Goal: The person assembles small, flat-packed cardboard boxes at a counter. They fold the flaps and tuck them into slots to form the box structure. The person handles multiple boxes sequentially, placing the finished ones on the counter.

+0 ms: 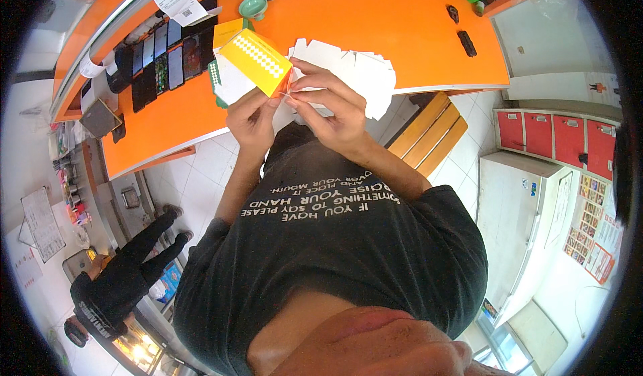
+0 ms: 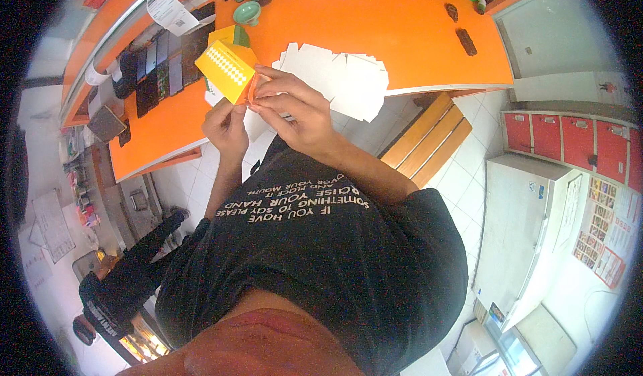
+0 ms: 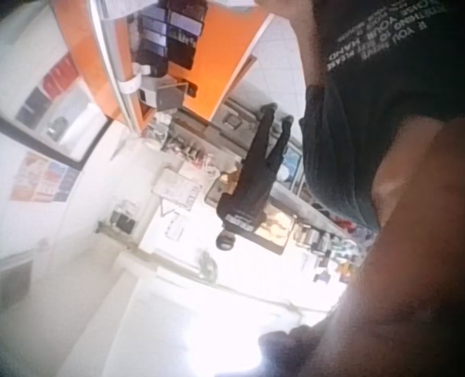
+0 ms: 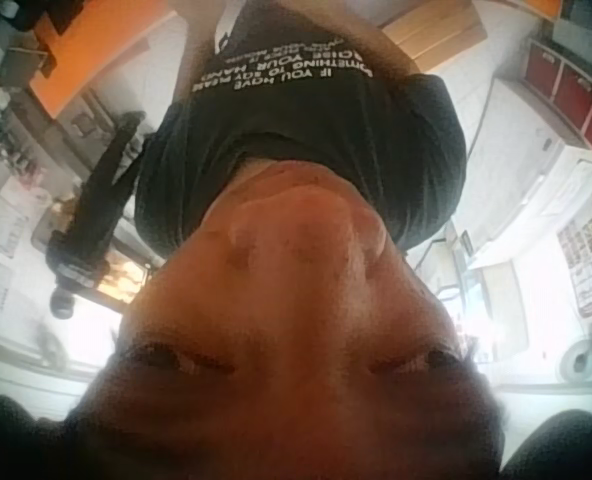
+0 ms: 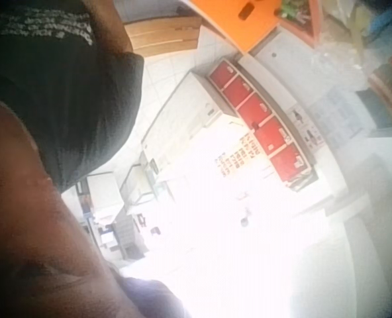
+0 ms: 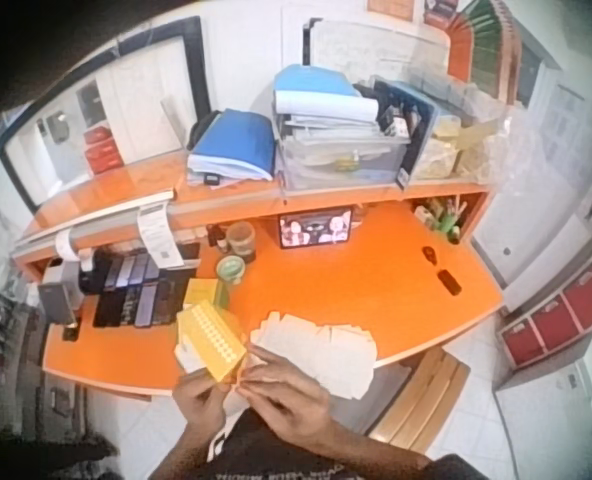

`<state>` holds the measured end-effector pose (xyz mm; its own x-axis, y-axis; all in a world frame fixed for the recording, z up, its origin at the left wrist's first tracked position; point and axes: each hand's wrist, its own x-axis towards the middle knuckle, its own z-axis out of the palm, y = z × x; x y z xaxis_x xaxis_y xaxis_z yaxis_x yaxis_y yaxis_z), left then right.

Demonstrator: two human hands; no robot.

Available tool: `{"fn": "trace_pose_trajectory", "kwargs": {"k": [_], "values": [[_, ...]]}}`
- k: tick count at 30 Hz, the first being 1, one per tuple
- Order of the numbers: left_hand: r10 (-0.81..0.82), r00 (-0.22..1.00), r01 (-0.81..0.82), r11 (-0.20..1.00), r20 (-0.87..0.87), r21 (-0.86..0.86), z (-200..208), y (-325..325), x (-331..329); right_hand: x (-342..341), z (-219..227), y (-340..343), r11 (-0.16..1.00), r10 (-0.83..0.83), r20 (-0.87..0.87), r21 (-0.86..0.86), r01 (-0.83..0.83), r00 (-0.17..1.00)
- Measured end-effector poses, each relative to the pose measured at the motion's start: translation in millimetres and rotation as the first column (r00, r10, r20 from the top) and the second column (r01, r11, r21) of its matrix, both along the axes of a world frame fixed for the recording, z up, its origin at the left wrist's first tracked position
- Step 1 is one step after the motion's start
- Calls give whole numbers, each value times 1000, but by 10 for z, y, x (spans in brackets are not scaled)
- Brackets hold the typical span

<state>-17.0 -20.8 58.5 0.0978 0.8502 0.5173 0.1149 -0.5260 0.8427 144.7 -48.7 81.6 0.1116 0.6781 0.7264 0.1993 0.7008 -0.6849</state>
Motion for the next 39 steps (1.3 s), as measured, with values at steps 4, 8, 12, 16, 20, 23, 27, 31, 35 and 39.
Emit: {"fn": "trace_pose_trajectory", "kwargs": {"k": [4,8,12,16,20,23,27,31,35,39], "values": [[-218,961,251,945,167,-209,-174,115,-156,47,-45,24,999,30,68,-23,-29,997],[-265,669,604,738,694,-300,-277,137,-87,64,-12,44,974,205,3,-99,-204,979],[-284,555,710,651,782,-268,-249,122,-18,-15,-161,46,994,95,-9,-51,-96,995],[-391,745,593,759,541,-268,-85,77,6,27,-134,43,997,-69,284,0,72,956],[-465,861,508,804,206,-308,-20,37,-90,207,-62,24,985,-79,209,-132,108,975],[-545,835,531,768,68,-357,-90,135,-274,348,62,108,969,16,235,-243,43,972],[-480,873,467,773,87,-429,-186,110,-128,189,-102,102,952,177,-27,-248,-178,984],[-543,839,532,795,49,-292,-124,34,-30,190,-118,144,977,-22,-52,-213,11,998],[-453,829,536,811,329,-235,-128,18,-10,271,-31,91,993,-20,165,-115,39,986],[-376,921,388,909,102,-152,-163,30,-102,301,-263,148,965,164,109,-224,-136,980]]}}
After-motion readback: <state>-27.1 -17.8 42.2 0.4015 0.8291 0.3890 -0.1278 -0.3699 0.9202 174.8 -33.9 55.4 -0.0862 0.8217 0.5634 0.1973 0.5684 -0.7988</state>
